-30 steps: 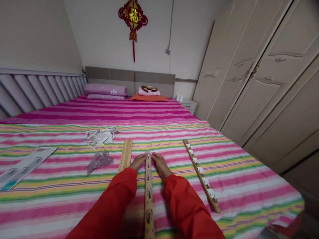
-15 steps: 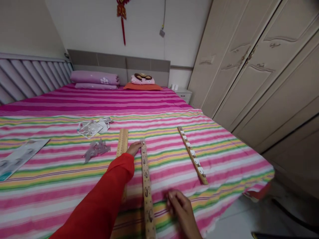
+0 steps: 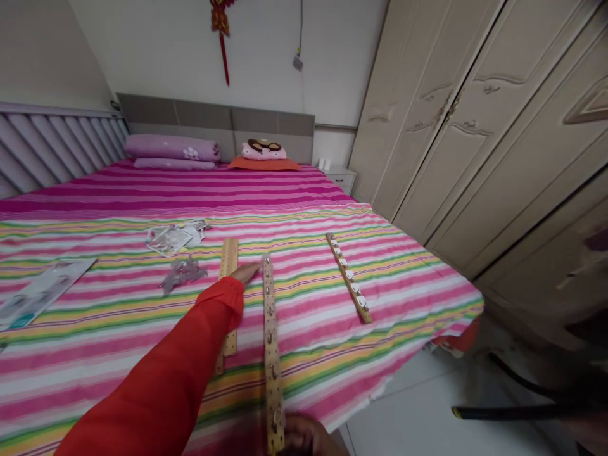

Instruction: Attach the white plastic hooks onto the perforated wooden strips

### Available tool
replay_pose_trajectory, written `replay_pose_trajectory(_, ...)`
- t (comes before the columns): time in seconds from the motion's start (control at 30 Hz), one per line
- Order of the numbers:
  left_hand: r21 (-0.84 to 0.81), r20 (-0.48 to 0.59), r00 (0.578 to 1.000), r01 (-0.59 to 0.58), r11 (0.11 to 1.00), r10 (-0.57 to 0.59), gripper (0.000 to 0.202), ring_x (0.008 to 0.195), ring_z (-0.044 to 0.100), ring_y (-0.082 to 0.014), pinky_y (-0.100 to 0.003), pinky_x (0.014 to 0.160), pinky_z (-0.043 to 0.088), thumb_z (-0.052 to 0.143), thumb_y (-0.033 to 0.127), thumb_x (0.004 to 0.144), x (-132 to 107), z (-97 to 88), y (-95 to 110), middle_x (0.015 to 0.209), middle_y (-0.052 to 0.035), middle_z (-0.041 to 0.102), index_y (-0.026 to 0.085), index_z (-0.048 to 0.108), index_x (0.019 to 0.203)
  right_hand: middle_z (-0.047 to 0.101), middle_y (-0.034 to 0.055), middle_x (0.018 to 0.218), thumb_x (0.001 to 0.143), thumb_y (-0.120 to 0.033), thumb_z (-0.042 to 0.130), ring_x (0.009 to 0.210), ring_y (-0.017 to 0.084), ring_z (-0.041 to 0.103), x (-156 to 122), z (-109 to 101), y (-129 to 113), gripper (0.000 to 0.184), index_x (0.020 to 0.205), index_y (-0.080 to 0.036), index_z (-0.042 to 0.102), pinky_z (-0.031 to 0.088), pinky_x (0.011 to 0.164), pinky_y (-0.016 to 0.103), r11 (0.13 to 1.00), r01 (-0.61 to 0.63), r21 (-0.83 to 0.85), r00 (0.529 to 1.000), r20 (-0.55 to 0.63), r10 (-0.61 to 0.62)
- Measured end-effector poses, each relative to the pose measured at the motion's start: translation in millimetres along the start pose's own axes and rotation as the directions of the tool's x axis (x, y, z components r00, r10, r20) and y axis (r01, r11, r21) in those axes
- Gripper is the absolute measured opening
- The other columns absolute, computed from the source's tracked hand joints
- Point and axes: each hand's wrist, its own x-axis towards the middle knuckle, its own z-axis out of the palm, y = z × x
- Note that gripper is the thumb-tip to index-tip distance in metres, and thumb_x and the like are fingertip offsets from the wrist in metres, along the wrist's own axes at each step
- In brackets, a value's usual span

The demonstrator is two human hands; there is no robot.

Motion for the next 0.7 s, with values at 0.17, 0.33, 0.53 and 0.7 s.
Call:
replay_pose_trajectory(0.17, -0.035, -0.008, 0.999, 0.033, 0.999, -0.034, 0.041, 0.080, 0.065, -0.0202, -0.033, 0.078, 0.050, 0.082, 0.039, 0.044, -42.4, -28.0, 15.2, 0.074, -0.0061, 0.069, 0.015, 0.066, 0.074, 0.070, 0.0028, 0.076, 0.059, -0.026, 0.084, 0.061, 0.010, 0.064, -0.6, 1.0, 4.8, 0.043, 0.098, -0.015, 0.067, 0.044, 0.056, 0.017, 0.999, -0.001, 0.053, 0.993, -0.116, 0.007)
replay_pose_trajectory(0.33, -0.018, -0.335, 0.917, -0.234, 0.972, 0.215, 0.032, 0.078, 0.063, -0.0152, -0.028, 0.078, 0.049, 0.074, 0.033, 0.054, -83.4, -76.3, 6.4, 0.079, -0.0023, 0.069, 0.015, 0.068, 0.081, 0.069, 0.0037, 0.072, 0.064, -0.030, 0.081, 0.050, 0.009, 0.061, -4.1, 5.0, 1.5, 0.037, 0.093, -0.013, 0.066, 0.043, 0.044, 0.015, 0.999, 0.001, 0.035, 0.974, -0.227, 0.007)
replay_pose_trajectory(0.53, 0.226, -0.622, 0.722, -0.204, 0.953, 0.302, 0.026, 0.078, 0.061, -0.0169, -0.032, 0.081, 0.048, 0.065, 0.032, 0.061, -115.0, -128.6, -43.9, 0.076, -0.0007, 0.066, 0.016, 0.066, 0.081, 0.067, 0.0033, 0.070, 0.063, -0.030, 0.080, 0.046, 0.009, 0.060, -8.3, 12.3, -6.7, 0.031, 0.085, -0.011, 0.068, 0.044, 0.041, 0.016, 0.995, 0.062, 0.073, 0.954, -0.299, -0.037)
replay_pose_trajectory(0.7, 0.454, -0.613, 0.698, -0.070, 0.888, 0.369, 0.029, 0.075, 0.060, -0.0180, -0.030, 0.074, 0.048, 0.056, 0.038, 0.068, -126.0, -136.8, -72.6, 0.077, -0.0005, 0.066, 0.020, 0.068, 0.087, 0.068, 0.0040, 0.066, 0.059, -0.027, 0.080, 0.045, 0.010, 0.060, -9.1, 8.2, -10.7, 0.027, 0.079, -0.012, 0.069, 0.041, 0.040, 0.016, 0.984, 0.103, 0.147, 0.937, -0.346, -0.047)
